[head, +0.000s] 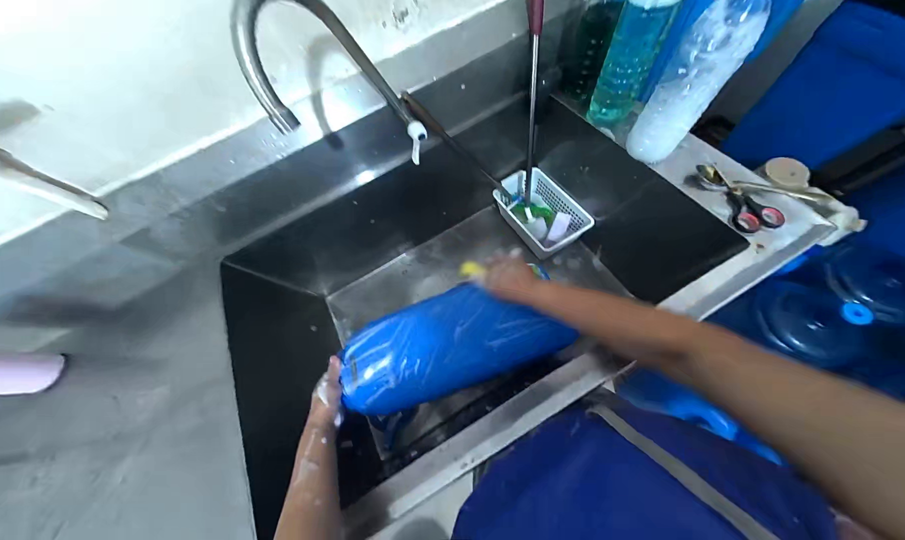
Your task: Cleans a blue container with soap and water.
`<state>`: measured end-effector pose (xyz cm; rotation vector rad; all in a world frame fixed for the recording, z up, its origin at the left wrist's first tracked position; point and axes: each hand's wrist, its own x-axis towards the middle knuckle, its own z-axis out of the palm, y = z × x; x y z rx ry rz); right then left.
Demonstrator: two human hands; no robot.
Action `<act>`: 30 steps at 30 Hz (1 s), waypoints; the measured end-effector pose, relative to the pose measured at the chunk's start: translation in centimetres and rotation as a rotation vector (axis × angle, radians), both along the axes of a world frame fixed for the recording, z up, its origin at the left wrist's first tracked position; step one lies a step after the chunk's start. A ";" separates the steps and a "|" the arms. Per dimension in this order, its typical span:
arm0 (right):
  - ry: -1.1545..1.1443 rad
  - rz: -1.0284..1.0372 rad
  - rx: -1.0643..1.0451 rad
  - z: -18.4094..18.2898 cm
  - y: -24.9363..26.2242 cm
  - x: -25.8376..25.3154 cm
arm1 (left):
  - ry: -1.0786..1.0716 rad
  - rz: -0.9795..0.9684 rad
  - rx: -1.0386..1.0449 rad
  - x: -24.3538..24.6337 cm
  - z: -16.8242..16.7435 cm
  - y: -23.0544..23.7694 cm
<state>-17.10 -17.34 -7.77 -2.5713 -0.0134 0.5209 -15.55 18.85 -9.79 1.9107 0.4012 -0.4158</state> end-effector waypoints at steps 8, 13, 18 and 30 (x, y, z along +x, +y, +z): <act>0.056 0.202 0.018 0.1 -4.4 -3.3 | 0.030 -0.013 -0.032 0.0 0.1 0.4; -0.052 0.042 0.055 -0.8 -8.9 -5.4 | -0.007 0.015 -0.074 -1.0 -0.3 0.9; 0.117 -0.068 -0.152 -1.9 -19.1 -0.5 | 0.038 0.172 -0.213 -1.5 1.6 -1.4; -0.752 -0.071 0.364 -4.7 -1.8 10.7 | -0.016 0.376 -0.199 6.8 9.0 -12.3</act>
